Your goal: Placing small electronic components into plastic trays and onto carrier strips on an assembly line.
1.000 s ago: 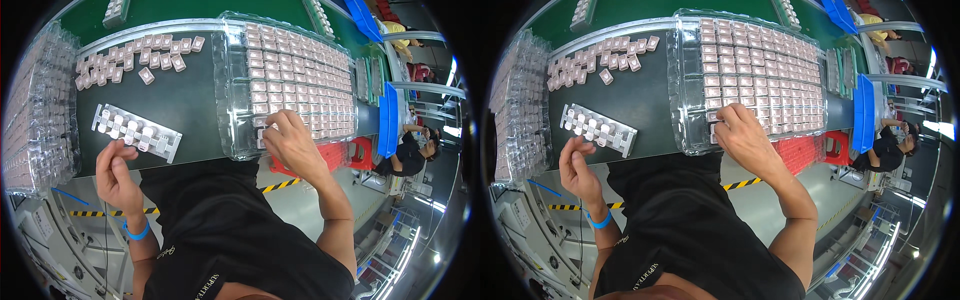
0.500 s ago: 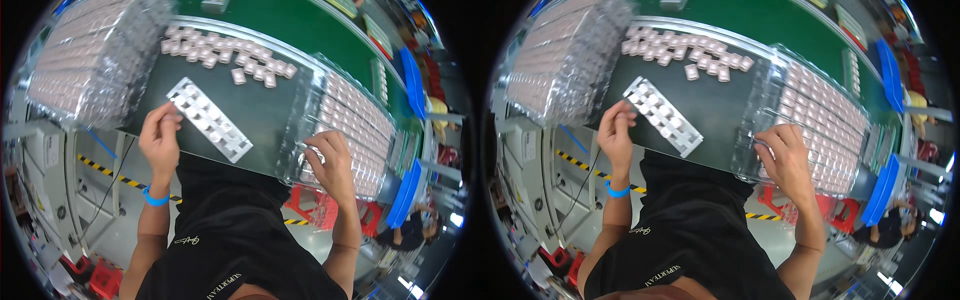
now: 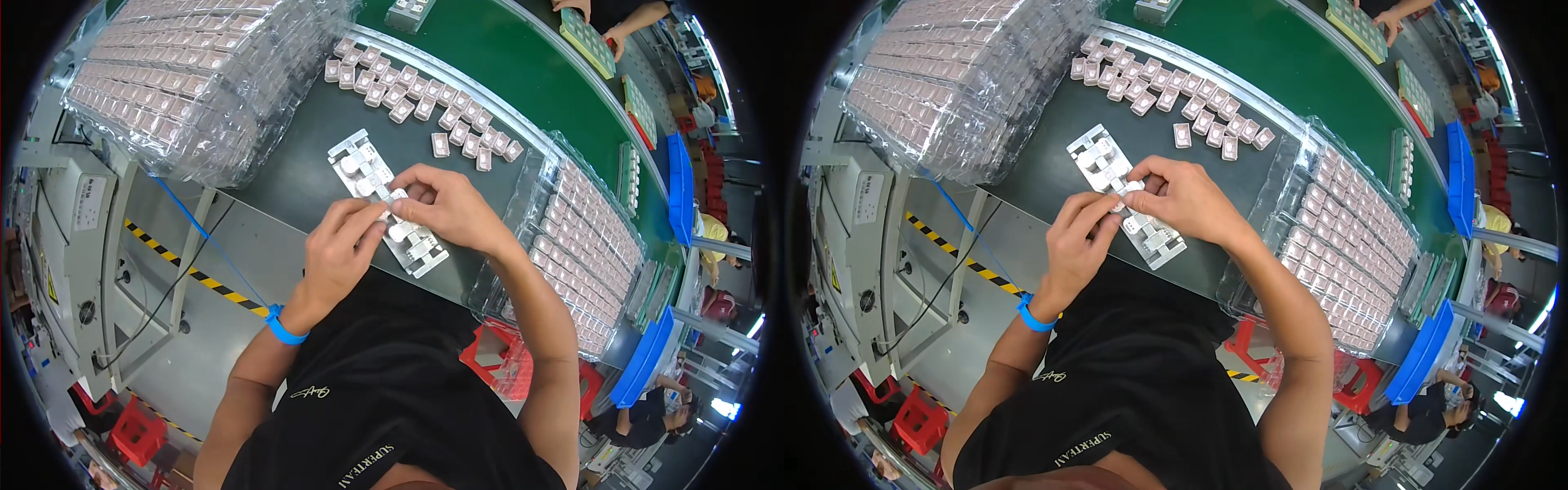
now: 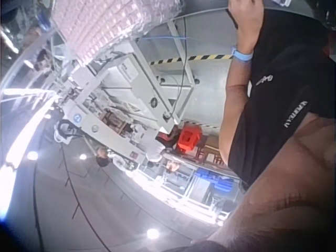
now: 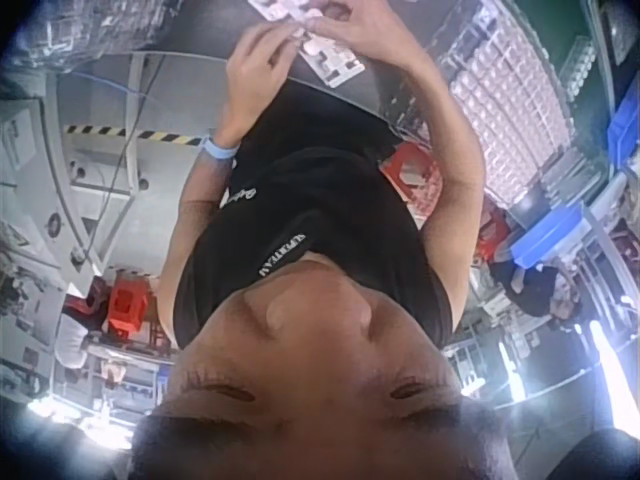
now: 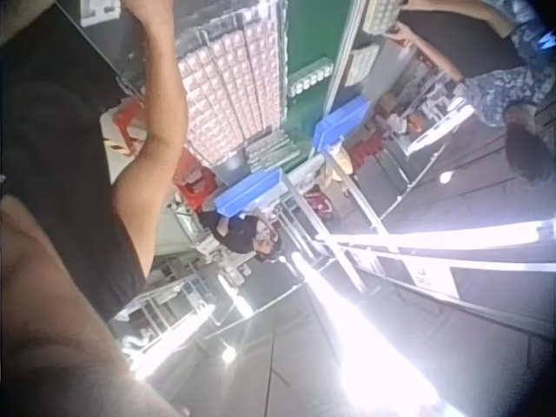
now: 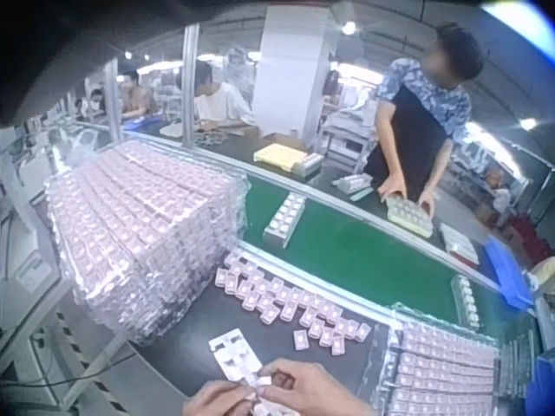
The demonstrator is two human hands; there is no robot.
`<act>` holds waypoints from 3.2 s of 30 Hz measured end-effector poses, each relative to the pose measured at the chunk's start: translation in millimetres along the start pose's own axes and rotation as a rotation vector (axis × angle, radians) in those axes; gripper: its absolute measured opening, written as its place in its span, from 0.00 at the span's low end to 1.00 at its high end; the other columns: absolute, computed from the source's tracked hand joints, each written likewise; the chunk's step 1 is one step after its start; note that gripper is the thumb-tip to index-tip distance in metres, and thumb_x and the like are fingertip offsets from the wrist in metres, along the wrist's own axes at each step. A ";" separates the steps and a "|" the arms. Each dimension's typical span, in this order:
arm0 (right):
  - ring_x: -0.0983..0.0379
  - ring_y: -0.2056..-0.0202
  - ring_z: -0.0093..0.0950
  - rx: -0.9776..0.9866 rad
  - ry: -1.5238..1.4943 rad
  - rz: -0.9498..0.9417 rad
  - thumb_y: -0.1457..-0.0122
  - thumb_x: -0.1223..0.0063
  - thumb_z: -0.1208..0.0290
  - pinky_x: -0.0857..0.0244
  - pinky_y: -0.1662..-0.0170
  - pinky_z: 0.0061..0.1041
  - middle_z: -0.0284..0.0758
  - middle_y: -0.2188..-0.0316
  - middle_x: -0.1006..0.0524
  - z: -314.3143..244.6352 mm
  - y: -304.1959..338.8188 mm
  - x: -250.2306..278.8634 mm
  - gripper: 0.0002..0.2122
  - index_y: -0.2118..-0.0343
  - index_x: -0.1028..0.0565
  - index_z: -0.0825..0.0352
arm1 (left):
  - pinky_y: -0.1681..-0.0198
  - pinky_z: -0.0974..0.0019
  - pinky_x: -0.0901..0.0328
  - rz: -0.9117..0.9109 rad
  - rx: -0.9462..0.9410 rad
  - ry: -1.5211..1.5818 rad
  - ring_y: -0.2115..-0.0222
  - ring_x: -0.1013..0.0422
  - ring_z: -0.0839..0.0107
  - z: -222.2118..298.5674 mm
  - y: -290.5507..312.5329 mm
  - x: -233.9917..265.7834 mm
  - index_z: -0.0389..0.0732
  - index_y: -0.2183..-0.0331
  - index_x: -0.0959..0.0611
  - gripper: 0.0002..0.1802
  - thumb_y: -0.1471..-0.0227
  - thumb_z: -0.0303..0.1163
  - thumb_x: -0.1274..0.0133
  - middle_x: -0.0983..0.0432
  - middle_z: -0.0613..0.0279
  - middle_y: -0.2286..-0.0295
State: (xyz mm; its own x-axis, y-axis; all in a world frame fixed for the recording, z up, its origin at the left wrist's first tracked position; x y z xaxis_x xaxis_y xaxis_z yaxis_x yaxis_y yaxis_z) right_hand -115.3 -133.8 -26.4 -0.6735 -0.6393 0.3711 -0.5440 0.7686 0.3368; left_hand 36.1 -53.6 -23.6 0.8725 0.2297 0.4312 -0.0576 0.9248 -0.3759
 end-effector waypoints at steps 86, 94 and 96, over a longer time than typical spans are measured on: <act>0.25 0.68 0.37 0.307 0.272 0.386 0.43 0.45 0.77 0.30 0.64 0.34 0.39 0.64 0.26 -70.2 53.7 -0.3 0.08 0.60 0.23 0.67 | 0.40 0.49 0.33 -0.136 0.767 1.411 0.44 0.31 0.59 13.5 15.6 -12.9 0.27 0.42 0.31 0.24 0.39 0.16 0.62 0.30 0.47 0.46; 0.24 0.67 0.37 0.456 0.397 0.429 0.43 0.42 0.77 0.29 0.64 0.35 0.38 0.62 0.27 -69.5 56.2 -3.2 0.08 0.60 0.22 0.67 | 0.39 0.51 0.35 -0.045 0.771 1.431 0.45 0.31 0.61 13.9 13.7 -16.2 0.28 0.40 0.33 0.24 0.37 0.19 0.61 0.33 0.46 0.44; 0.24 0.67 0.37 0.450 0.364 0.469 0.44 0.40 0.76 0.29 0.64 0.34 0.37 0.62 0.27 -75.2 58.1 -3.7 0.08 0.61 0.22 0.66 | 0.39 0.51 0.36 -0.039 0.770 1.435 0.44 0.32 0.61 14.4 14.0 -16.4 0.28 0.40 0.34 0.25 0.37 0.21 0.61 0.33 0.46 0.43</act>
State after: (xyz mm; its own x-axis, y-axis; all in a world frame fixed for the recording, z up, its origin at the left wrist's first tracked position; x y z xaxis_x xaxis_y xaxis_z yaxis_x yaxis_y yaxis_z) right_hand -106.8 -88.7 56.8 -0.7193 -0.1498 0.6784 -0.4455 0.8487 -0.2850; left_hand 14.0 -40.0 -24.1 0.5640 0.1563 -0.8109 0.1429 0.9486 0.2823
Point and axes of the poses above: each hand's wrist, its own y-axis away from the middle knuckle, its own x-axis out of the back of the hand, z = x × y, the point moved 7 cm from there along -y, towards the middle knuckle
